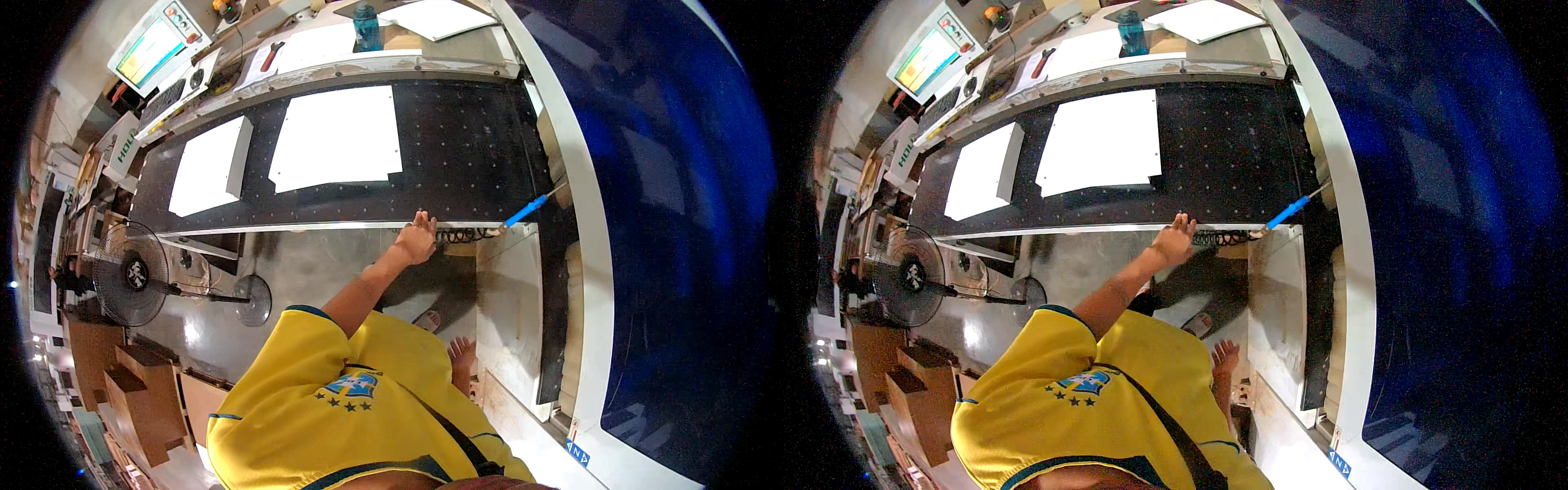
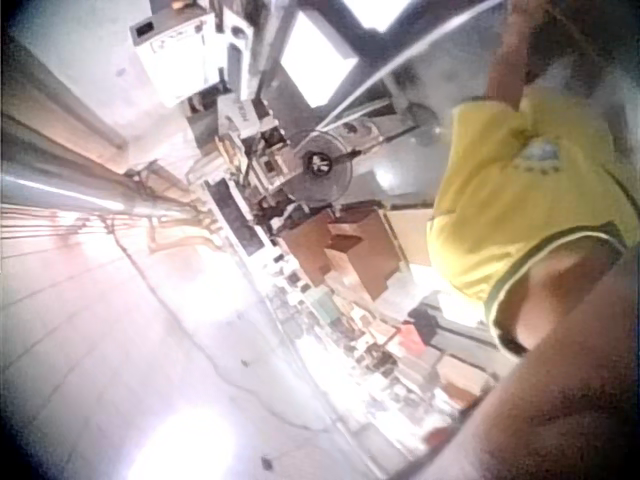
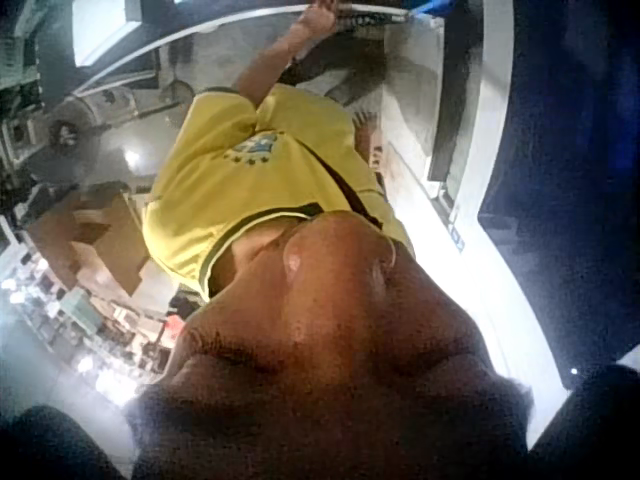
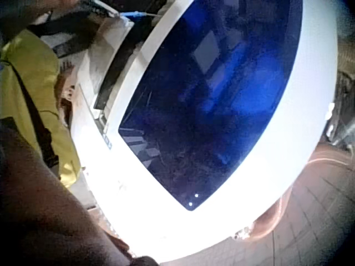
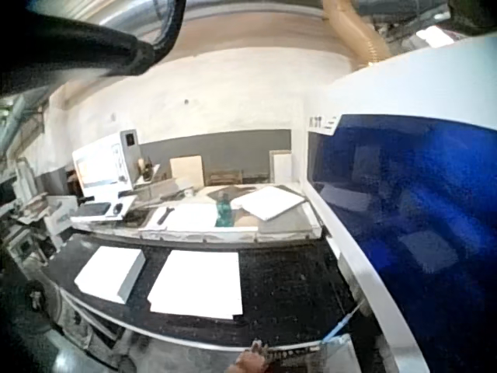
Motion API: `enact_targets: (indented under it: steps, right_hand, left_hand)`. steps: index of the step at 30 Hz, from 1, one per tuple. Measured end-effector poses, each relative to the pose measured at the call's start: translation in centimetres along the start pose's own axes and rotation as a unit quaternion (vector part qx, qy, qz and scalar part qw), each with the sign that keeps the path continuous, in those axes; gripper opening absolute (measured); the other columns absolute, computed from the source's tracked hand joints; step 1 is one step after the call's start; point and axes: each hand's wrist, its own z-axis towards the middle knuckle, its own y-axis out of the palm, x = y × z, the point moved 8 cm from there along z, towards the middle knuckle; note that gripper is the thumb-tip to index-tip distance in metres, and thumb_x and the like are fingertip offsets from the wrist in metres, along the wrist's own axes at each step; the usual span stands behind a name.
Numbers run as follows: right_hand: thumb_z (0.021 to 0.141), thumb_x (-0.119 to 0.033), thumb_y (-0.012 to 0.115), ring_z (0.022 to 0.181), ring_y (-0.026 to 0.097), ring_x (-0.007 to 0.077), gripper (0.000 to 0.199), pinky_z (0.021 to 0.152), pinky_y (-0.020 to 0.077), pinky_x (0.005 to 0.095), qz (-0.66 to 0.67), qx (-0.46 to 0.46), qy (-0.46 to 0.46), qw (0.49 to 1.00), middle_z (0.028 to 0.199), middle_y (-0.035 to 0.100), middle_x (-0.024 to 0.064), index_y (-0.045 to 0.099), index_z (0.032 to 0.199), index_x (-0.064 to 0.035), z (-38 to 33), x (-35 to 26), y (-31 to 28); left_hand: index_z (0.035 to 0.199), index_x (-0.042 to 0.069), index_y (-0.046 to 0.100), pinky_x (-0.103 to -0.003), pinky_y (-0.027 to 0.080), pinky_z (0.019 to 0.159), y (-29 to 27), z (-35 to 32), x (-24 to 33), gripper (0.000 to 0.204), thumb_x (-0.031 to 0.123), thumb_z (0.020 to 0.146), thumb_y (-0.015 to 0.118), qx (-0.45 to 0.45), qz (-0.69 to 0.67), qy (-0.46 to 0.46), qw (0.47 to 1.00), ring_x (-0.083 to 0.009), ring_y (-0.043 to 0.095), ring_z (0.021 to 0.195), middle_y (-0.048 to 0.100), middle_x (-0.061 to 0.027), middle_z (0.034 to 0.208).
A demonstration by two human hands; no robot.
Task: The person cleans white square panels using an air nozzle, moves them between stacks, and wipes the surfaces by hand on a dark work table.
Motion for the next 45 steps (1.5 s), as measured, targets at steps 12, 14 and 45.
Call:
enact_targets:
  steps: [12, 14, 45]
  right_hand:
    - [0.107, -0.069, 0.042, 0.156, 0.028, 0.0406, 0.093, 0.127, 0.0269, 0.0491, -0.272, 0.045, -0.476, 0.835, 0.173, 0.023, 0.0224, 0.023, 0.167, -0.0006, -2.2, -30.5, 35.4]
    - [0.105, -0.074, 0.041, 0.15, 0.04, 0.0411, 0.098, 0.125, 0.0313, 0.0499, -0.259, 0.038, -0.491, 0.831, 0.17, 0.028, 0.0214, 0.02, 0.168, -0.0013, -2.7, -33.2, 36.9]
    - [0.103, -0.046, 0.056, 0.123, 0.066, 0.03, 0.063, 0.097, 0.0506, 0.0444, -0.297, 0.043, -0.355, 0.886, 0.15, 0.059, 0.0146, 0.048, 0.156, -0.0115, -3.3, -29.6, 27.5]
  left_hand:
    - [0.159, -0.009, 0.032, -0.049, 0.033, 0.126, 0.4, -3.4, -3.7, 0.08, 0.036, 0.102, 0.065, 0.067, -0.178, 0.024, 0.981, -0.0389, 0.026, 0.16, 0.03, -0.0276, 0.169]
    - [0.159, -0.009, 0.034, -0.048, 0.034, 0.126, 0.6, -3.2, -4.1, 0.079, 0.034, 0.101, 0.066, 0.1, -0.233, 0.036, 0.967, -0.0379, 0.026, 0.16, 0.032, -0.0275, 0.169]
    - [0.103, 0.005, 0.072, -0.041, 0.052, 0.082, -4.8, -21.0, -33.8, 0.027, 0.029, 0.092, 0.081, 0.595, -0.253, -0.525, 0.554, -0.0266, 0.065, 0.09, 0.071, -0.009, 0.095]
